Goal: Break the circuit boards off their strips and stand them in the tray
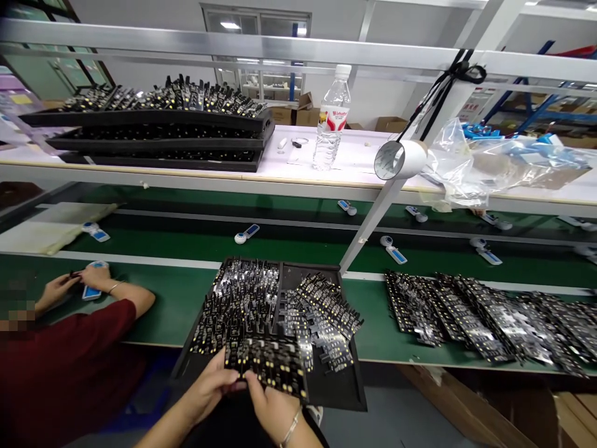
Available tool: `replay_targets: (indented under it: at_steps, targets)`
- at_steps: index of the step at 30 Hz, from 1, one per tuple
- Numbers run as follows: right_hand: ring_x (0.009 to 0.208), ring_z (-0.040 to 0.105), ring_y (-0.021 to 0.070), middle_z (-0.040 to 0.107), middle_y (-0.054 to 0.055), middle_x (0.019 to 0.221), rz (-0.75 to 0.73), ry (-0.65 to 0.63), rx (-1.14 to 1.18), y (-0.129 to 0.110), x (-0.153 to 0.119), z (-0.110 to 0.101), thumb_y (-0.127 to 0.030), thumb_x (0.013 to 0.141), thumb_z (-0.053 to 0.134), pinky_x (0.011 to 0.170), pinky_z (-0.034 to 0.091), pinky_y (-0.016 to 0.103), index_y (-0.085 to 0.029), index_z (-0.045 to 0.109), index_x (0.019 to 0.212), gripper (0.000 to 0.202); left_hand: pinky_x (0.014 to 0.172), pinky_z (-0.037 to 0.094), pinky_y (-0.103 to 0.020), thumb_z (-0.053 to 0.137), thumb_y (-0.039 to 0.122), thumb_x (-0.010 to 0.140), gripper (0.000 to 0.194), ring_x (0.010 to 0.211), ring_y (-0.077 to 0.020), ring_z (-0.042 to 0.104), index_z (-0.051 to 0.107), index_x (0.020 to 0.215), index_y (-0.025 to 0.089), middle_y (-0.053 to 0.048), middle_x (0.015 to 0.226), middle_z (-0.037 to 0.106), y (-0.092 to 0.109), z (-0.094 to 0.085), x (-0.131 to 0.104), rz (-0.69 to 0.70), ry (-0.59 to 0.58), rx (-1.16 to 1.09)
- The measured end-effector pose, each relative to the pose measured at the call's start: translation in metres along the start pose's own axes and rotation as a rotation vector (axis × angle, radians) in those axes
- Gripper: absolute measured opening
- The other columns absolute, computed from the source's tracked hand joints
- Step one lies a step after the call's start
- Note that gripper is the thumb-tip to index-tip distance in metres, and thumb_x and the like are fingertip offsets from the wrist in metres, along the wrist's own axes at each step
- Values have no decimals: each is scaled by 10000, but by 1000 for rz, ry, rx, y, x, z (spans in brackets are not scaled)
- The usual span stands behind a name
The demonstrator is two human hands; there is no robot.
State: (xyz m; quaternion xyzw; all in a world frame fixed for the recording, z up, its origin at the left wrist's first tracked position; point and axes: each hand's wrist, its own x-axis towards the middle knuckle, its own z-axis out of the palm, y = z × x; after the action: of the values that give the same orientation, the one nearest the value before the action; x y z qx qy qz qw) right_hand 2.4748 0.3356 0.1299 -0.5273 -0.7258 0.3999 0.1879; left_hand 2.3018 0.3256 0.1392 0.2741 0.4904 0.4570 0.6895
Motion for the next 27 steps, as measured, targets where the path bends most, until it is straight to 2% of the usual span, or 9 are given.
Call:
replay_targets:
  at_steps: [3,7,9,12,15,17,21,25,27]
  targets:
    - [768,672,235,733,25,804,-64,-4,30,-14,1,-11,-470,826,563,768,524,335,-292,730,850,245,894,499,-399,778,301,625,583,1013,-279,636,543,1149,204,-101,1114,682,4,5,-5,20,33,-113]
    - [601,644,179,679,17,612,-76,95,168,-11,1,-9,-428,924,407,601,500,265,-236,684,678,417,732,548,-339,810,325,605,608,924,-252,666,516,1131,241,-77,1050,698,3,7,-5,-84,141,-55]
    - [667,663,200,697,35,650,-215,215,46,-6,0,-2,-358,944,344,655,500,289,-236,698,712,441,680,554,-315,813,348,596,595,892,-241,670,517,1100,239,-68,1017,700,-1,6,-2,-90,199,5]
    - [656,641,218,682,69,682,-339,315,-223,-7,1,2,-252,901,347,639,472,310,-209,676,729,374,625,551,-309,780,370,631,500,821,-239,664,536,1035,207,-59,920,698,-6,6,3,30,278,127]
    - [609,608,182,654,63,698,-287,242,-243,-19,5,-3,-222,882,368,577,428,268,-191,642,761,302,670,538,-309,741,290,676,418,844,-235,646,555,1038,195,-60,933,690,-9,7,6,152,237,166]
    - [650,623,169,674,46,734,-306,213,-159,-25,8,-8,-238,896,387,604,421,254,-205,654,795,288,723,532,-324,712,228,676,461,893,-244,645,546,1106,207,-67,1007,692,-7,6,5,93,138,33]
    - [514,560,139,612,-9,544,-270,123,-39,-27,11,-13,-339,848,540,530,373,238,-213,605,581,303,864,502,-396,694,197,663,612,1027,-284,628,492,1240,226,-83,1119,680,2,1,-2,-26,-5,-234]
    - [607,607,162,662,28,660,-186,129,217,-25,8,-18,-398,878,504,595,452,244,-197,646,721,292,1008,417,-427,764,204,662,643,1136,-290,581,494,1246,211,-99,1199,658,14,3,-3,36,-15,-122]
    - [704,638,182,690,69,758,-189,149,202,-25,7,-18,-368,914,431,653,471,252,-183,661,819,311,1032,399,-431,773,209,663,636,1143,-288,578,498,1237,208,-100,1210,656,16,5,0,67,-14,-50]
